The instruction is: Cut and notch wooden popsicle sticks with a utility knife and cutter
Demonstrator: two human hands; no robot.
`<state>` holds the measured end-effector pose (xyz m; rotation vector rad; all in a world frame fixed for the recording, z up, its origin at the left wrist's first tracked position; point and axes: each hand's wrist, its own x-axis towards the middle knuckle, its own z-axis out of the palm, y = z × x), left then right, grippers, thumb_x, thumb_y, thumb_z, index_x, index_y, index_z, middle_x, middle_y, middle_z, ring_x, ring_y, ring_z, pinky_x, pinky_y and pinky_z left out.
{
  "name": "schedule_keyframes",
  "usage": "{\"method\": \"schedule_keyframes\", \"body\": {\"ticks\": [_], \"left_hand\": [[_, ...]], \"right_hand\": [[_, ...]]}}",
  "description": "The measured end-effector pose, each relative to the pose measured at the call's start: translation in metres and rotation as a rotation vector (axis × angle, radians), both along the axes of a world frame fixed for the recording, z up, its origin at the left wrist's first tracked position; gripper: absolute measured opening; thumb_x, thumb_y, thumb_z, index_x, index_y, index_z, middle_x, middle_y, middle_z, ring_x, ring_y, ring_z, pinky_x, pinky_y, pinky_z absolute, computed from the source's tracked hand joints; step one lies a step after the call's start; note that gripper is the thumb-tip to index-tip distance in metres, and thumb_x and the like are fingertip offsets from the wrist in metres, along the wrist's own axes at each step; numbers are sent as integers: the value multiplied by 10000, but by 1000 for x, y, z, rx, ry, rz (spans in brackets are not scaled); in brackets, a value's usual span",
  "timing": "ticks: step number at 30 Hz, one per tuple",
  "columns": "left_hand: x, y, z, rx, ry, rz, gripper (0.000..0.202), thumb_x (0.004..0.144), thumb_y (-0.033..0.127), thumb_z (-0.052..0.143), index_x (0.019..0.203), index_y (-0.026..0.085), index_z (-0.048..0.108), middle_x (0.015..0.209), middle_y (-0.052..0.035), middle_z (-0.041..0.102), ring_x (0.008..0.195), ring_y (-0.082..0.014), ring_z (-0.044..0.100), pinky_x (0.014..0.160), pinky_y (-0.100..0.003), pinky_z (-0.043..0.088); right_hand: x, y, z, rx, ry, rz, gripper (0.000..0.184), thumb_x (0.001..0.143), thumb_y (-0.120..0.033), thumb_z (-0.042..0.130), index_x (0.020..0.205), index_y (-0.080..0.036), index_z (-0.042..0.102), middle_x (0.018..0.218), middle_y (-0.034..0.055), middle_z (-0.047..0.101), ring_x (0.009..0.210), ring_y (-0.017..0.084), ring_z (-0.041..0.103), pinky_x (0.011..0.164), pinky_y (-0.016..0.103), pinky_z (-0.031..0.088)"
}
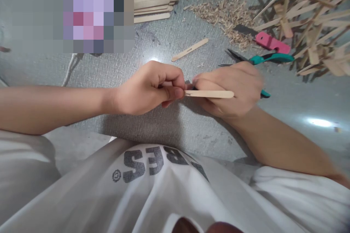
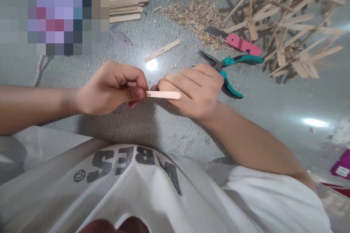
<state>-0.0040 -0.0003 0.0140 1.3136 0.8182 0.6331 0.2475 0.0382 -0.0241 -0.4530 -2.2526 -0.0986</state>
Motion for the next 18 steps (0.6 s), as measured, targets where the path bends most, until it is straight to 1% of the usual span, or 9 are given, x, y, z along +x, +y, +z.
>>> {"method": "schedule_keyframes", "body": {"ticks": [3,5,8,10,12,15,18], "left_hand": [[0,0,2,3,27,-13,214,971,89,632,793,209,633,615,42,645,538,-74,534,544,-209,408],[0,0,3,7,40,-18,208,973,94,636,798,207,636,619,40,650,547,-75,546,549,-204,412],[0,0,4,0,42,-20,212,976,89,635,798,205,637,615,39,655,541,-70,544,543,-197,407],[0,1,5,-7,39,-21,214,977,87,640,798,204,637,616,34,667,546,-71,556,537,-194,405],[-1,1,4,0,27,-23,216,974,85,653,796,206,633,620,34,677,542,-74,560,536,-197,410],[-1,1,3,9,8,-24,225,970,99,686,788,214,622,622,38,681,520,-77,549,525,-213,405],[-1,0,1,-13,-3,4,229,977,129,711,785,217,620,617,34,673,508,-78,538,502,-226,372]], "right_hand": [[0,2,2,14,37,36,260,1159,-365,757,940,-256,668,779,-47,801,570,118,585,591,383,327],[1,1,3,-2,20,39,257,1171,-369,739,946,-262,675,796,-46,808,581,124,592,596,390,326],[2,-1,1,11,24,0,301,1197,-423,683,931,-281,681,783,-60,793,577,127,575,601,400,321],[3,-3,-1,29,-14,-35,370,1218,-442,620,891,-288,698,771,-57,788,592,129,595,619,394,353],[3,-3,-4,28,-26,-43,389,1211,-443,623,866,-285,707,768,-49,787,607,131,619,629,386,364],[2,-2,-8,32,35,-30,391,1183,-491,670,862,-271,706,750,-46,772,583,126,600,613,372,338],[2,-1,-9,43,-22,-87,448,1212,-520,588,863,-276,728,708,-33,747,563,138,586,607,383,333]]}}
